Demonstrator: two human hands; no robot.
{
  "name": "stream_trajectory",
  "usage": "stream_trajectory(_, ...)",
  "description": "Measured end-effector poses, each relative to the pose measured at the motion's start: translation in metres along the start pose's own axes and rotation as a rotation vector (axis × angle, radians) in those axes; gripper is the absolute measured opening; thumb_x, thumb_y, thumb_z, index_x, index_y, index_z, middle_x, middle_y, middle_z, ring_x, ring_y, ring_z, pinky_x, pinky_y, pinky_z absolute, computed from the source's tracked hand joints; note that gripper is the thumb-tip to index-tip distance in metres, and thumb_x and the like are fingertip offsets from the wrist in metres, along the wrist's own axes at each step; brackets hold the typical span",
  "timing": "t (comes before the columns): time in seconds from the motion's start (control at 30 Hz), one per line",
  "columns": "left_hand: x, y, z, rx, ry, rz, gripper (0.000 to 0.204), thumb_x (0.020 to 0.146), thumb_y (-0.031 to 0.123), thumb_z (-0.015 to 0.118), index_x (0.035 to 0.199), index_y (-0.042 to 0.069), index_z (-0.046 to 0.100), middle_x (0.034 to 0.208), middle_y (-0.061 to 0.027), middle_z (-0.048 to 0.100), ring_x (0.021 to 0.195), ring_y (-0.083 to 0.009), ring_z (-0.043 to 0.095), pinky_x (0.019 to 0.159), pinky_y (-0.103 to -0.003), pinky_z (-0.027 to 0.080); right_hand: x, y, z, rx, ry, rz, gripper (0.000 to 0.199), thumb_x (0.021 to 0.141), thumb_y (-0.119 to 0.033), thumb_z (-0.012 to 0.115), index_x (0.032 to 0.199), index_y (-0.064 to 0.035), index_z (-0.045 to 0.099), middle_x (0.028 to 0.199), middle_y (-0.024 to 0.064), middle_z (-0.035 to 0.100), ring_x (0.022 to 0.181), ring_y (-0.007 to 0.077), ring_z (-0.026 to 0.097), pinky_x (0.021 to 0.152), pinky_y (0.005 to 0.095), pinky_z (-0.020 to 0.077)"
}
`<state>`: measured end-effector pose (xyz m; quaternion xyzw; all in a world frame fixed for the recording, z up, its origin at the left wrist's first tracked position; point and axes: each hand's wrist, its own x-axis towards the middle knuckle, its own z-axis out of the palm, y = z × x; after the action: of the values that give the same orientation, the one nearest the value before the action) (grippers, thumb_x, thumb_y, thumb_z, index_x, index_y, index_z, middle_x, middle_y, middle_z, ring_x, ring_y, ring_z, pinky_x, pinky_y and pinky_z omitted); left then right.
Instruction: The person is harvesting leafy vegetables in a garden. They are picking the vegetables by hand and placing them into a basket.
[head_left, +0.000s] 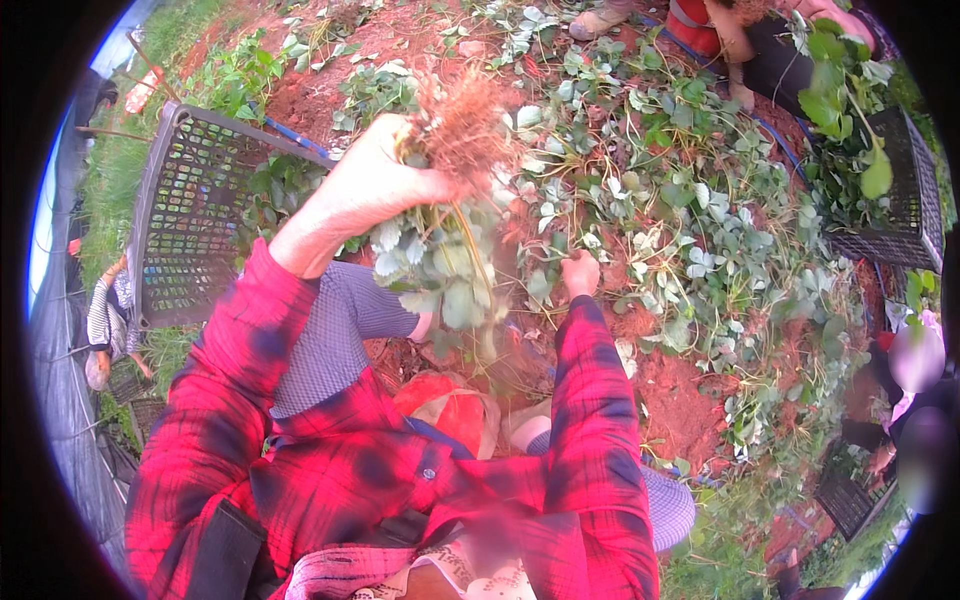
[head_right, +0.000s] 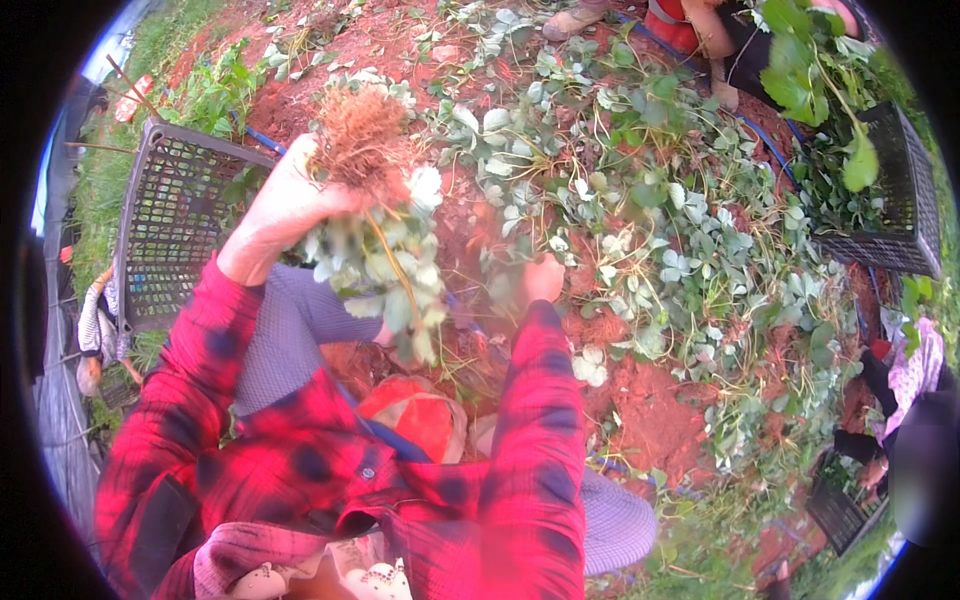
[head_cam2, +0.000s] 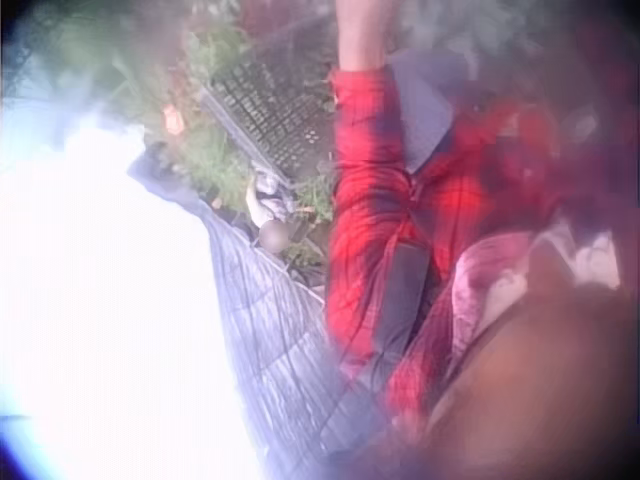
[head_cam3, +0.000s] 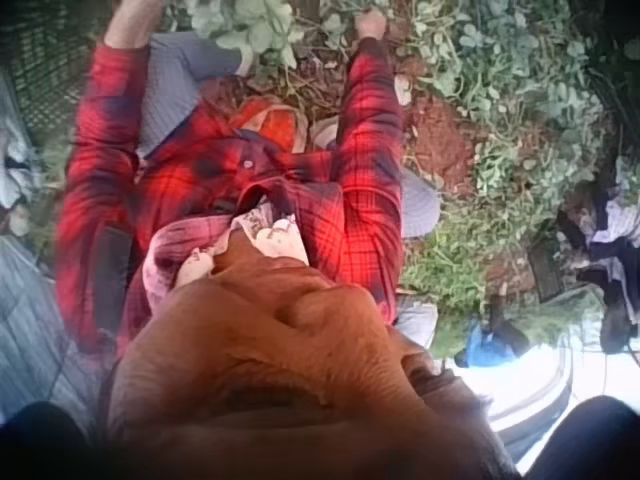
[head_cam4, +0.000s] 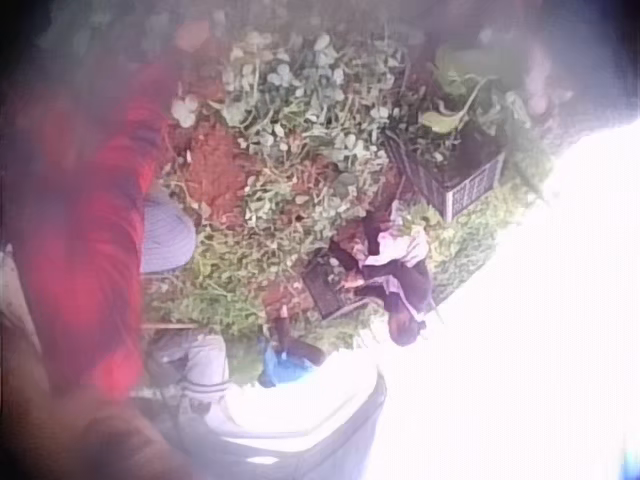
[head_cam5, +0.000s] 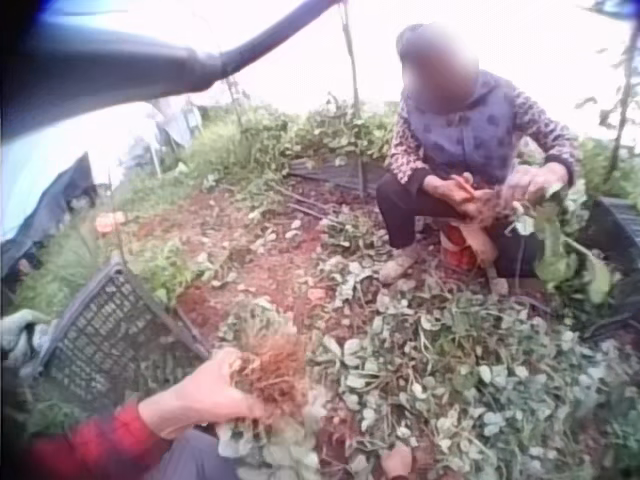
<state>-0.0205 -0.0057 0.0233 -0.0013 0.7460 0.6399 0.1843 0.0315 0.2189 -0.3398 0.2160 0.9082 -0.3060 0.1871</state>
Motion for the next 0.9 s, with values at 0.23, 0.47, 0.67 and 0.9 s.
stream_trajectory(0.23, 0.011, -0.003, 0.008, 0.186, -0.041, -0.09, 0.02, 0.066, 0.005, 0.063, 0.085, 0.0, 0.06, 0.07, -0.0009, 0.06, 0.061, -0.0063, 0.052, 0.058, -0.021, 0.041, -0.034, -0.007, -0.061, 0.701, -0.132, 0.087, 0.013, 0.072, -0.008, 0.06, 0.08, 0.0017, 0.059, 0.069, 0.0066, 0.061, 0.049, 0.0132, 0.056, 0.046, 0.0246, 0.0417)
stream_trajectory(0.47, -0.003, 0.019, 0.027, 0.179, -0.079, -0.061, 0.033, 0.065, 0.012, 0.066, 0.094, -0.001, 0.059, 0.074, -0.001, 0.059, 0.068, -0.0057, 0.05, 0.065, -0.023, 0.041, -0.053, -0.01, -0.078, 0.973, -0.104, 0.199, 0.019, 0.078, -0.008, 0.056, 0.093, 0.0018, 0.051, 0.078, 0.0073, 0.058, 0.052, 0.0146, 0.059, 0.04, 0.0218, 0.0382)
stream_trajectory(0.67, -0.021, 0.012, 0.025, 0.197, -0.12, -0.058, 0.046, 0.064, 0.014, 0.069, 0.106, 0.0, 0.054, 0.1, -0.0091, 0.058, 0.087, -0.012, 0.052, 0.081, -0.028, 0.04, -0.019, -0.005, -0.002, 1.384, -0.329, 0.437, 0.016, 0.08, -0.008, 0.054, 0.093, 0.0, 0.047, 0.081, 0.0131, 0.056, 0.062, 0.0239, 0.059, 0.049, 0.0272, 0.0463)
stream_trajectory(0.9, -0.002, -0.016, 0.008, 0.216, -0.053, 0.062, 0.031, 0.067, 0.011, 0.064, 0.096, 0.001, 0.059, 0.085, -0.0047, 0.062, 0.077, -0.0089, 0.052, 0.073, -0.026, 0.042, -0.089, -0.069, -0.092, 1.062, 0.016, -0.005, 0.021, 0.08, -0.008, 0.055, 0.099, 0.0019, 0.056, 0.074, 0.0069, 0.059, 0.048, 0.0077, 0.049, 0.042, 0.0179, 0.0353)
